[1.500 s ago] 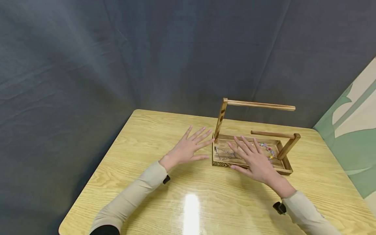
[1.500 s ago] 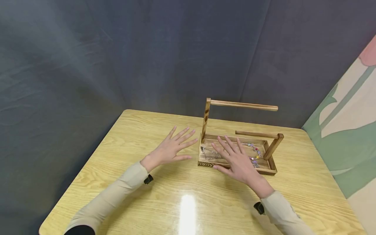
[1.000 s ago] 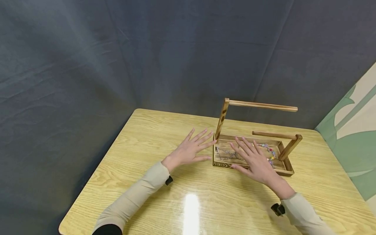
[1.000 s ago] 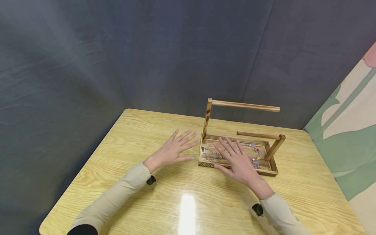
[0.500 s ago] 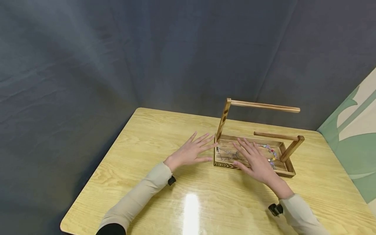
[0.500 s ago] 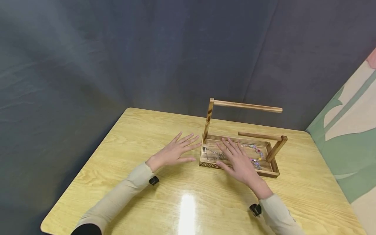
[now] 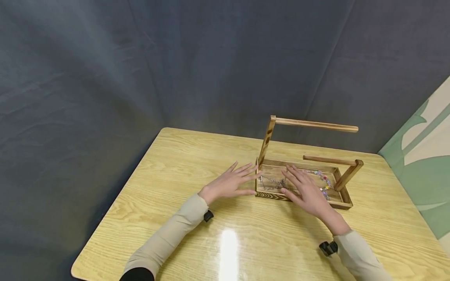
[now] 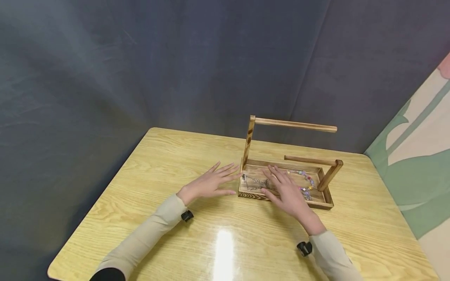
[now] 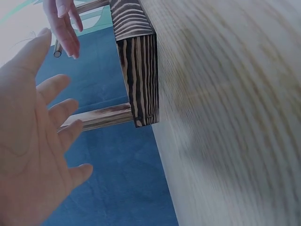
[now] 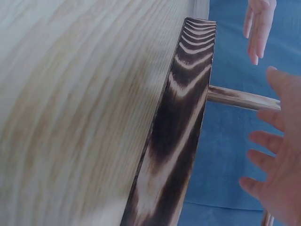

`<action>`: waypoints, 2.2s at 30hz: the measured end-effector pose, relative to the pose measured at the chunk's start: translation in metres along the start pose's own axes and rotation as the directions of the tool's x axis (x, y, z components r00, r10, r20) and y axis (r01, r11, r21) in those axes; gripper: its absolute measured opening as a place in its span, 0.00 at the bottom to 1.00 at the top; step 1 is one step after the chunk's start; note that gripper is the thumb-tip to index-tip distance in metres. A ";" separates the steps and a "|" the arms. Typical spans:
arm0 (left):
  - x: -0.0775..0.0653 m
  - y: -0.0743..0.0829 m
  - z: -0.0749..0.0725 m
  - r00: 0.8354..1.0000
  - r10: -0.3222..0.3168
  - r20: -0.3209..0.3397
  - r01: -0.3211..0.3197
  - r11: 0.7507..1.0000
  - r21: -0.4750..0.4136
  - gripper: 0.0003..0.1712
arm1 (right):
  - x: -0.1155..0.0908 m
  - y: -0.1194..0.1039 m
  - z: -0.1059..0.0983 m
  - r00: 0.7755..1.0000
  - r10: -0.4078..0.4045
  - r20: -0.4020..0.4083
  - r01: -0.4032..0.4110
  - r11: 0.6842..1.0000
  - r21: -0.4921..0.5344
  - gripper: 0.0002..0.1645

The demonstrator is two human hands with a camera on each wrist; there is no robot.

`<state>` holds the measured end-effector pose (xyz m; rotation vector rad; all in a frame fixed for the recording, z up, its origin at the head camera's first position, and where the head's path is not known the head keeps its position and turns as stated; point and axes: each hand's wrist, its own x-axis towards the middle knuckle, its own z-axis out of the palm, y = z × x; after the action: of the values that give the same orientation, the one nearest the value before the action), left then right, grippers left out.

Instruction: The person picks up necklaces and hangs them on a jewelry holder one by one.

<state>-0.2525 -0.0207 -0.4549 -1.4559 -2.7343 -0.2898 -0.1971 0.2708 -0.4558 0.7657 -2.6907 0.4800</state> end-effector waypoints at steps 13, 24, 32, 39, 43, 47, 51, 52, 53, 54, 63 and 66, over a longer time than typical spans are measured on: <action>0.007 0.001 0.002 0.994 -0.014 0.105 0.032 0.985 -0.169 0.39 | 0.006 0.009 0.001 0.998 0.035 -0.045 -0.033 0.998 0.045 0.29; 0.008 0.003 0.011 0.986 -0.067 0.151 0.094 0.979 -0.180 0.41 | 0.005 0.014 0.006 0.997 0.081 -0.007 -0.080 0.991 0.106 0.20; 0.010 0.009 0.016 0.981 -0.063 0.182 0.103 0.970 -0.219 0.40 | 0.007 0.016 0.011 0.994 0.086 0.075 -0.097 0.982 0.162 0.16; 0.014 0.012 0.016 0.976 -0.069 0.208 0.117 0.967 -0.226 0.39 | 0.012 0.016 0.016 0.976 0.094 0.196 -0.135 0.969 0.205 0.16; 0.016 0.013 0.018 0.971 -0.072 0.228 0.127 0.964 -0.235 0.40 | 0.016 0.018 0.021 0.976 0.048 0.211 -0.095 0.971 0.219 0.15; 0.018 0.013 0.019 0.968 -0.073 0.239 0.130 0.964 -0.230 0.41 | 0.019 0.020 0.024 0.979 -0.008 0.202 -0.042 0.969 0.244 0.12; 0.019 0.011 0.017 0.967 -0.084 0.241 0.140 0.963 -0.229 0.41 | 0.025 0.020 0.027 0.979 -0.031 0.202 -0.016 0.973 0.231 0.12; 0.019 0.011 0.017 0.967 -0.087 0.239 0.144 0.963 -0.230 0.41 | 0.028 0.020 0.027 0.978 -0.036 0.204 -0.010 0.976 0.219 0.12; 0.019 0.011 0.016 0.968 -0.091 0.236 0.147 0.962 -0.231 0.41 | 0.030 0.019 0.028 0.978 -0.039 0.206 -0.003 0.980 0.200 0.12; 0.019 0.010 0.016 0.968 -0.094 0.232 0.148 0.962 -0.228 0.41 | 0.032 0.019 0.028 0.978 -0.044 0.206 0.006 0.984 0.179 0.11; 0.019 0.011 0.016 0.971 -0.096 0.219 0.148 0.961 -0.234 0.41 | 0.040 0.015 0.029 0.967 -0.027 0.253 0.014 0.999 0.051 0.09; 0.019 0.012 0.016 0.972 -0.095 0.216 0.148 0.959 -0.241 0.41 | 0.040 0.015 0.030 0.963 -0.008 0.270 0.002 1.000 0.023 0.08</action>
<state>-0.2522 0.0038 -0.4665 -1.4446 -3.0552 -0.5464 -0.2435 0.2528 -0.4709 0.9037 -2.9373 0.4328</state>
